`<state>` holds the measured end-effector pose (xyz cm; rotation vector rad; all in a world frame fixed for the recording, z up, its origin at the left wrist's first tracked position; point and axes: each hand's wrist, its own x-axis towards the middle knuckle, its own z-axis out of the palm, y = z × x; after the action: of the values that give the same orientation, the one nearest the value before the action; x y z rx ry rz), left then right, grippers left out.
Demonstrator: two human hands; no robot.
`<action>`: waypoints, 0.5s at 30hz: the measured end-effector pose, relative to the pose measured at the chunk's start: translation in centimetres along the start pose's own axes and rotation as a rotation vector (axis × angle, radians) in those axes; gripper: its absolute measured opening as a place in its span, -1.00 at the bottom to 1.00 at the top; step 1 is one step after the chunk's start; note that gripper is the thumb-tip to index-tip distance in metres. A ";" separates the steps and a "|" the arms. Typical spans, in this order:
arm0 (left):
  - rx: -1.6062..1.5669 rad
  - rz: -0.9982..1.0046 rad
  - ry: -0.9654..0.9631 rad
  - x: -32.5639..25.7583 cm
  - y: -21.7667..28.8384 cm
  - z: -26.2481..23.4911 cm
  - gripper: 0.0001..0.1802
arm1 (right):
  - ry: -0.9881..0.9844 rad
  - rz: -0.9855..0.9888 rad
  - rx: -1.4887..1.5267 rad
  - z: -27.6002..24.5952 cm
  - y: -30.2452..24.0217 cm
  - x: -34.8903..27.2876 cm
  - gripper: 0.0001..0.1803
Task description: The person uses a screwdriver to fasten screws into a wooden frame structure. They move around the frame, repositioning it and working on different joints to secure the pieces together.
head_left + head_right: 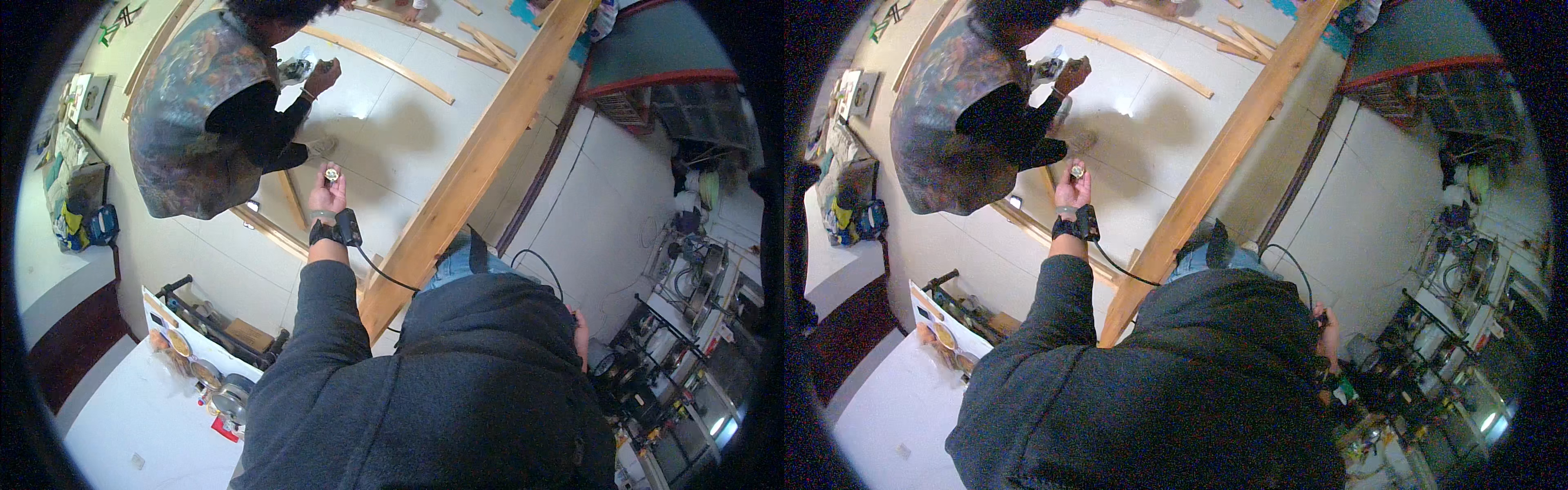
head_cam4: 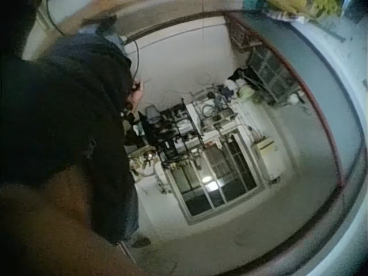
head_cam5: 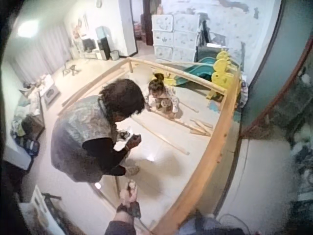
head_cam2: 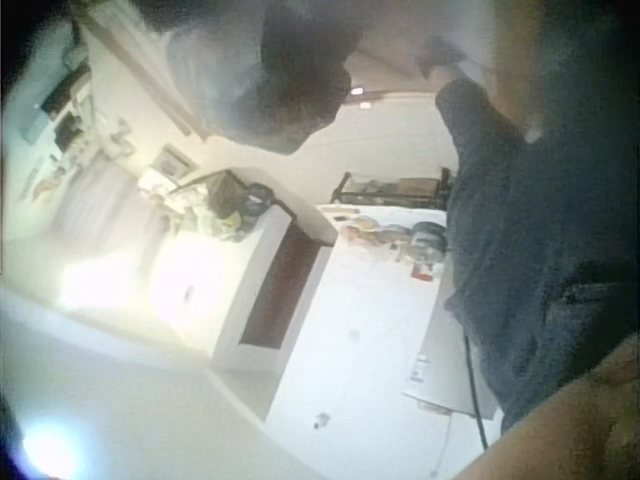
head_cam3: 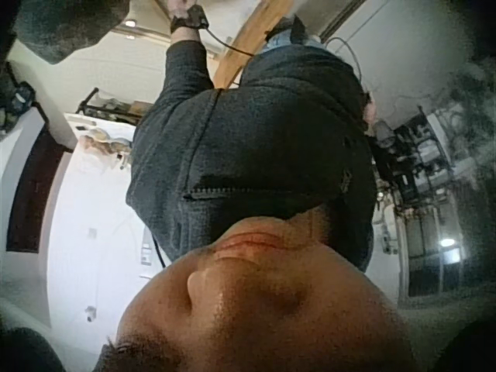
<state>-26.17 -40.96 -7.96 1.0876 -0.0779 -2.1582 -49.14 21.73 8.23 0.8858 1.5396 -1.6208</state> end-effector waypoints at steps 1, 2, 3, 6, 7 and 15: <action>0.004 0.043 -0.024 -0.3 0.3 0.9 -0.72 | 0.000 0.017 0.032 0.5 -0.1 -0.4 -0.71; -0.006 0.063 -0.076 -0.7 0.5 1.7 -0.72 | 0.012 0.041 0.060 1.2 -0.3 -0.9 -0.71; -0.012 0.075 -0.101 -1.0 0.8 2.6 -0.72 | 0.028 0.079 0.096 2.0 -0.4 -1.3 -0.72; -0.006 0.106 -0.126 -1.7 1.1 4.7 -0.70 | 0.042 0.101 0.171 4.1 -0.6 -2.3 -0.72; -0.012 0.102 -0.140 -1.9 1.2 5.2 -0.70 | 0.038 0.093 0.190 4.6 -0.6 -2.4 -0.71; -0.087 0.064 -0.032 -3.1 0.8 7.4 -0.73 | -0.011 0.031 0.119 3.6 0.0 -0.8 -0.70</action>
<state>-29.82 -41.46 -0.82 0.9882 -0.0326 -2.1023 -48.73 18.16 9.07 0.9585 1.4265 -1.7064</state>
